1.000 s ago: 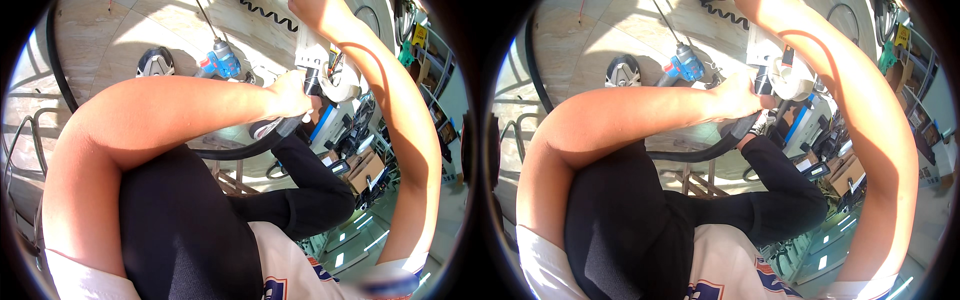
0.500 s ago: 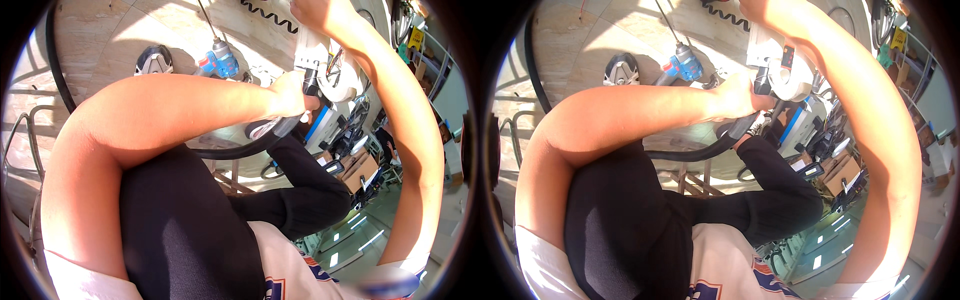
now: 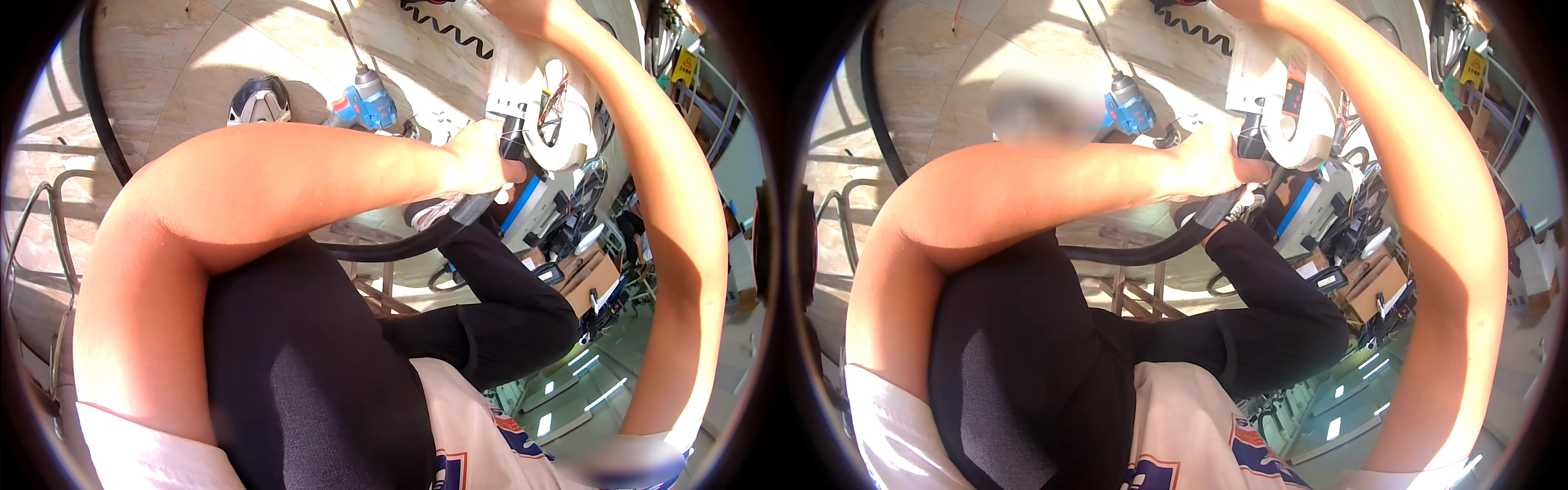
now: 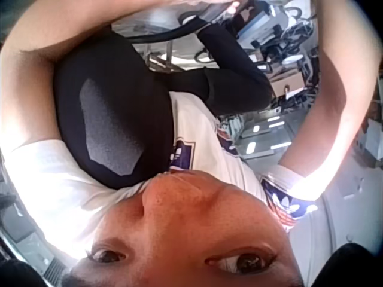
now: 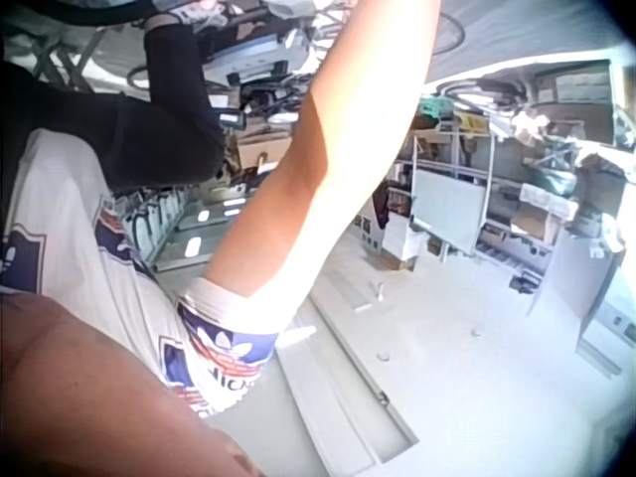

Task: The person assembles the internal wiring and casing of an electric vehicle charging handle by hand.

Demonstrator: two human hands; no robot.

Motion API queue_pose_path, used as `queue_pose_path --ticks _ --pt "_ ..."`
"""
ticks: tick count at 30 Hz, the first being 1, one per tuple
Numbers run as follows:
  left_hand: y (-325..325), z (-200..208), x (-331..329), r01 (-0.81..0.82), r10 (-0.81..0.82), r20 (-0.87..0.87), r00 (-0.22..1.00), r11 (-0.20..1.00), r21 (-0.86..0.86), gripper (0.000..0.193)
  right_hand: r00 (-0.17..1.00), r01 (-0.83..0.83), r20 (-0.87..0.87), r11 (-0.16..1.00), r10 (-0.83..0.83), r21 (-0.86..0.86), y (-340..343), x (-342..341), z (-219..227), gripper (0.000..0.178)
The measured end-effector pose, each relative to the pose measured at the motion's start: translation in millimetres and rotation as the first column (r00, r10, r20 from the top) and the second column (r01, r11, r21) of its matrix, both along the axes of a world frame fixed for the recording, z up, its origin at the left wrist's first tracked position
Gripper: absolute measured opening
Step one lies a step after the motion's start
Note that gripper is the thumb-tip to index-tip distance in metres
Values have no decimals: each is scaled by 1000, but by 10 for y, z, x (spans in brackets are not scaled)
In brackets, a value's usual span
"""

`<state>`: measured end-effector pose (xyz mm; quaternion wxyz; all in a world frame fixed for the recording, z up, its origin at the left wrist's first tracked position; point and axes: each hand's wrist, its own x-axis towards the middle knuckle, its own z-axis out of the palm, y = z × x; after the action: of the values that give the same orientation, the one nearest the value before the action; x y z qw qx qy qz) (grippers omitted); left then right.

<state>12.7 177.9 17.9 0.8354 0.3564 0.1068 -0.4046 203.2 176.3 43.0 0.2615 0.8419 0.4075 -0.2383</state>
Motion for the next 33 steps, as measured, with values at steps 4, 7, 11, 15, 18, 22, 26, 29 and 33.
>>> queue_pose_path --ticks 4,7,11,15,18,22,26,29,33 --pt "-32 -25 -7 -20 20 -6 1000 999 -30 28 990 -142 42 983 138 118 -170 -122 -25 12" --pt "-85 -37 5 -30 28 48 998 999 44 19 995 -98 15 976 97 197 -241 -102 3 11" --pt "-69 -44 -10 2 -2 2 1000 1000 -20 26 987 -158 33 967 154 202 -296 -40 -60 11" --pt "-50 -37 11 12 -12 -4 1000 1000 -24 27 990 -138 -19 986 141 95 -205 58 -36 9" --pt "-47 -54 -10 -13 13 8 1000 1000 1 27 982 -171 -58 980 178 100 -184 92 -81 10" --pt "9 2 7 19 -23 -53 998 998 -68 32 963 -261 0 935 269 240 -266 56 -120 11" --pt "-40 -37 2 -10 9 63 998 1000 22 35 937 -335 -18 912 349 237 -232 88 -86 10" --pt "-69 -100 -52 -32 30 32 999 998 50 32 970 -228 -58 964 238 137 -62 64 -125 11" --pt "94 -19 -35 -29 30 -21 999 998 47 29 999 -12 -30 998 13 64 70 -35 -149 15"
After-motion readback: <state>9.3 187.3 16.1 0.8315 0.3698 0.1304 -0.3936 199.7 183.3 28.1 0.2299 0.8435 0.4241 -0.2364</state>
